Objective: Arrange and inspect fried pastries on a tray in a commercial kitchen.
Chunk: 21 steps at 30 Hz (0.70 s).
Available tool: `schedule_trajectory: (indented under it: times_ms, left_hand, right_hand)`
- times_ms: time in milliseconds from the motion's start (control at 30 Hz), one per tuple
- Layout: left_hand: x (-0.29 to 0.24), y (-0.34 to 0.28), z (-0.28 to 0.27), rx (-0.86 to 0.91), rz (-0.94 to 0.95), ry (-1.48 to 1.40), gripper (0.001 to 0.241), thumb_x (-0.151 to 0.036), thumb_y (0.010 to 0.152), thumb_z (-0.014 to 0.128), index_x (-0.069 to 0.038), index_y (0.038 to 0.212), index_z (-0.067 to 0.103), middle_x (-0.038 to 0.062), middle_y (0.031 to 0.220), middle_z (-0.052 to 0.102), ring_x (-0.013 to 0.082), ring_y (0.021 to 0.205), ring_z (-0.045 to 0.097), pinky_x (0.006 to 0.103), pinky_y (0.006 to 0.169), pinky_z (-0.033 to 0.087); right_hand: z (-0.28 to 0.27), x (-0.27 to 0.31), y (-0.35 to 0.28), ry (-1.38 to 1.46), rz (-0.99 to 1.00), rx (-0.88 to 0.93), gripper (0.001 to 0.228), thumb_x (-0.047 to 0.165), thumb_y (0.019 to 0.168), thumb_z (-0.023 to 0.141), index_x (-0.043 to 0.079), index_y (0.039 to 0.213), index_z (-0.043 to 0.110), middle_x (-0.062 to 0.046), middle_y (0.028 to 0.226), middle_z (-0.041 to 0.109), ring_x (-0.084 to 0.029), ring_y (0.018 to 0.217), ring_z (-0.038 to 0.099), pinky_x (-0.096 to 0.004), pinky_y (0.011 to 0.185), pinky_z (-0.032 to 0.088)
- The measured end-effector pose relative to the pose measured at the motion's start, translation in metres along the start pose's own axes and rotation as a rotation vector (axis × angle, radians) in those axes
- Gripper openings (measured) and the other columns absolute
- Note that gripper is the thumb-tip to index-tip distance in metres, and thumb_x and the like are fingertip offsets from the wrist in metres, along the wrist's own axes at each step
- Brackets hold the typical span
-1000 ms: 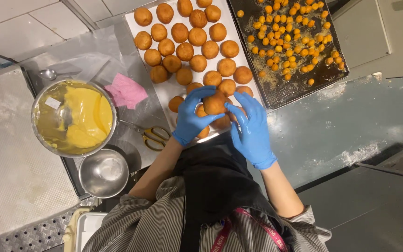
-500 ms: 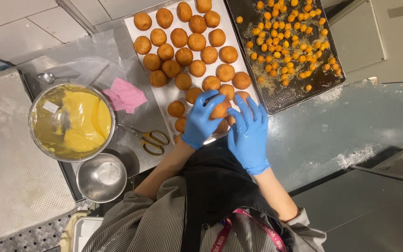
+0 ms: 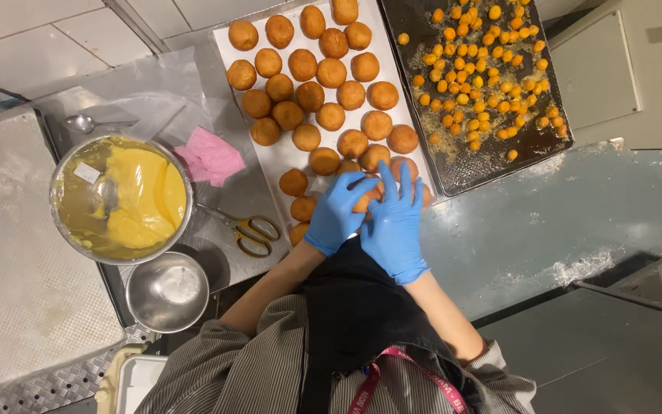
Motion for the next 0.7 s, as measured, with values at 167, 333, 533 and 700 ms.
schedule_trajectory:
  times_ms: [167, 333, 533, 700]
  left_hand:
    - [0.114, -0.025, -0.003, -0.020, -0.286, 0.296, 0.053, -0.008, 0.079, 0.073, -0.006, 0.129, 0.056, 0.018, 0.121, 0.060, 0.0398, 0.108, 0.059, 0.0486, 0.090, 0.051]
    - [0.223, -0.043, -0.020, -0.149, -0.436, 0.510, 0.046, -0.007, 0.081, 0.072, -0.006, 0.124, 0.055, 0.020, 0.124, 0.058, 0.0415, 0.115, 0.058, 0.0485, 0.099, 0.051]
    - [0.184, 0.019, -0.020, 0.228, -0.547, 0.749, 0.068, -0.013, 0.082, 0.071, -0.004, 0.148, 0.052, 0.020, 0.121, 0.057, 0.0429, 0.109, 0.057, 0.0563, 0.092, 0.045]
    - [0.299, 0.002, 0.039, 0.255, 0.095, 1.047, 0.026, -0.022, 0.099, 0.076, -0.019, 0.119, 0.059, 0.006, 0.126, 0.057, 0.0430, 0.154, 0.044, 0.0586, 0.133, 0.027]
  right_hand:
    - [0.016, -0.020, -0.008, 0.373, -0.075, 0.085, 0.066, 0.014, 0.076, 0.076, 0.011, 0.137, 0.053, -0.024, 0.164, 0.029, -0.046, 0.150, 0.027, -0.057, 0.121, 0.023]
    - [0.022, -0.038, -0.022, 0.507, -0.018, -0.005, 0.077, 0.012, 0.082, 0.074, 0.011, 0.154, 0.045, -0.025, 0.163, 0.031, -0.043, 0.149, 0.034, -0.049, 0.122, 0.029]
    - [0.015, -0.055, -0.034, 0.475, 0.086, -0.024, 0.073, 0.010, 0.085, 0.073, 0.013, 0.153, 0.048, -0.022, 0.164, 0.034, -0.042, 0.147, 0.039, -0.048, 0.120, 0.033]
    - [-0.004, -0.046, -0.033, 0.460, 0.050, -0.091, 0.066, 0.006, 0.085, 0.072, 0.011, 0.147, 0.052, -0.021, 0.161, 0.037, -0.044, 0.146, 0.040, -0.049, 0.119, 0.034]
Point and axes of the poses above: each hand's wrist, its own y-axis towards the middle knuckle, its own z-axis out of the palm, x = y × z, the point moved 2 cm from there along y, towards the middle knuckle
